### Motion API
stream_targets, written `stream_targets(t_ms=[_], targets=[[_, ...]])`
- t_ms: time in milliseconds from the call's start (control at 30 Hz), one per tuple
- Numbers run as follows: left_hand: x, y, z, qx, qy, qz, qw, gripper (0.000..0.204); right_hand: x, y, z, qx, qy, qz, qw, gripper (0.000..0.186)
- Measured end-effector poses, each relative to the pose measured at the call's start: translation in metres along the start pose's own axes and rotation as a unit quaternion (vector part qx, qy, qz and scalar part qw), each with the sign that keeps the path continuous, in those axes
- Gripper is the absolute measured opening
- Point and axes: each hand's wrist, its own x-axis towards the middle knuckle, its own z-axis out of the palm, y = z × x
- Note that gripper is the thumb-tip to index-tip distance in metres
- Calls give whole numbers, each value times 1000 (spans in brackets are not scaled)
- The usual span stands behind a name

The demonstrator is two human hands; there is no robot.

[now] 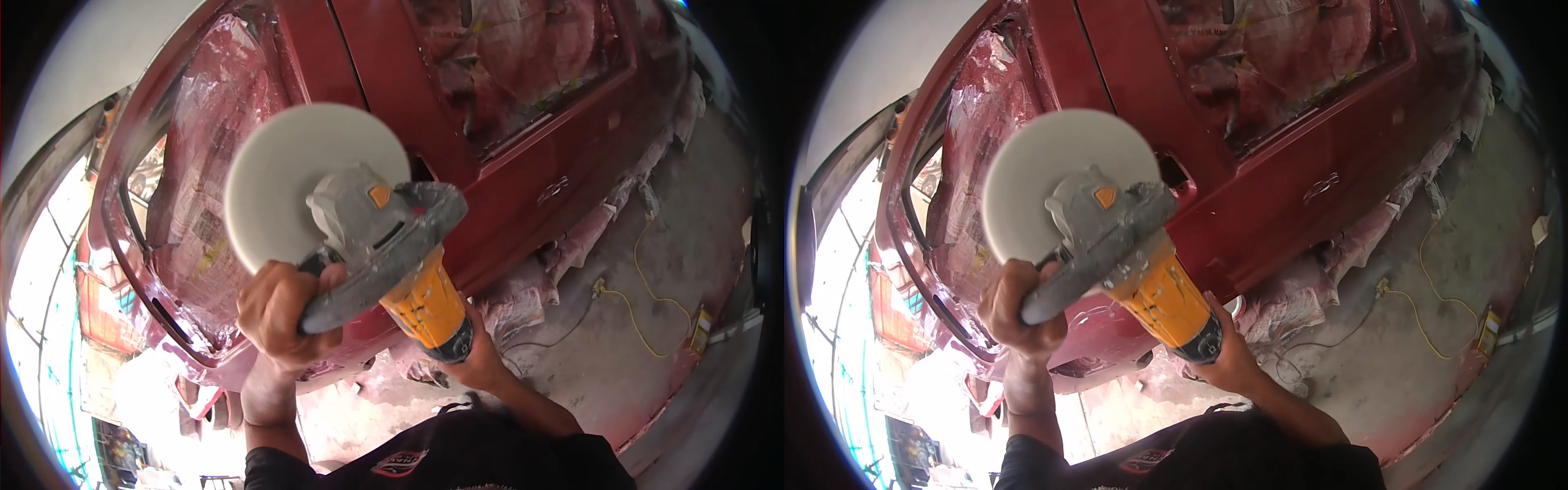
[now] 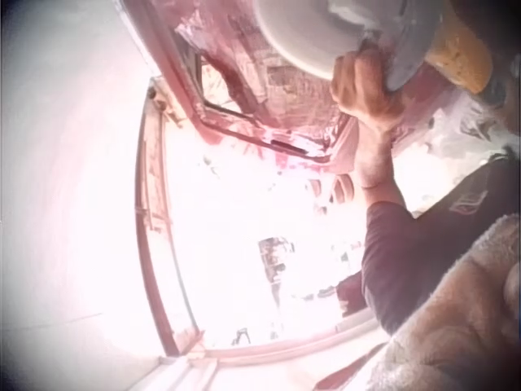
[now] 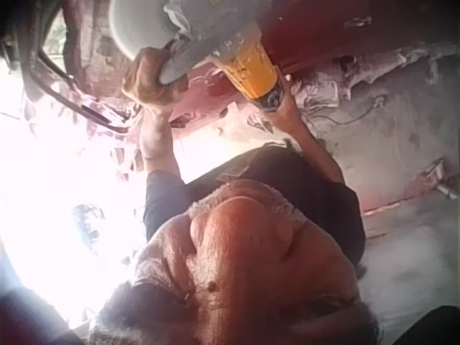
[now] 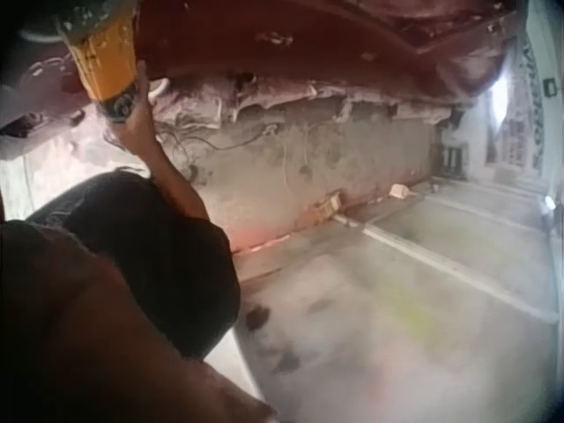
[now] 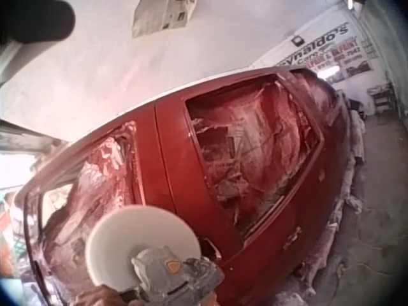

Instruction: Polishing a red car door with an electric buffer.

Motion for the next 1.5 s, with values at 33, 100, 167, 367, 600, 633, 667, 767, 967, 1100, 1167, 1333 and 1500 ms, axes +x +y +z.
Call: stream_targets(t_ms=[33,100,167,367,600,633,667,767,967,1100,1167,1333,1500], targets=[[-5,2,0,1,2,-4,1000,19,-3,4,2,2,-5,-15,1000,106],[-5,-1,-3,-1,6,-10,1000,15,0,4,5,39,-8,0,999,105],[6,-7,-9,-1,10,-17,1000,12,10,-9,2,39,-16,-16,999,105],[99,-59,-23,74,77,-49,993,32,87,-86,-4,66,10,-56,996,101],[226,-81,-26,12,131,-134,982,18,180,-160,-30,22,28,-146,989,80],[233,-77,-25,-33,129,-90,987,9,184,-167,-34,27,21,-129,991,77],[234,-73,-24,-28,130,-78,988,10,187,-173,-38,32,15,-112,993,74],[229,-58,-17,-23,124,-101,987,10,181,-179,-55,57,-19,-22,998,86],[156,-40,12,-51,130,-78,987,8,113,-132,-77,-78,62,-54,994,82],[79,-20,28,-38,150,-42,987,17,59,-89,-82,-120,60,-30,990,100],[43,-8,28,-46,120,-58,990,22,38,-64,-77,-145,28,-18,989,104],[-13,10,23,-43,80,-31,995,26,-8,-12,-57,-97,17,16,995,105],[-20,20,13,-34,19,-10,999,23,-18,12,-35,-27,-23,-3,999,104]])
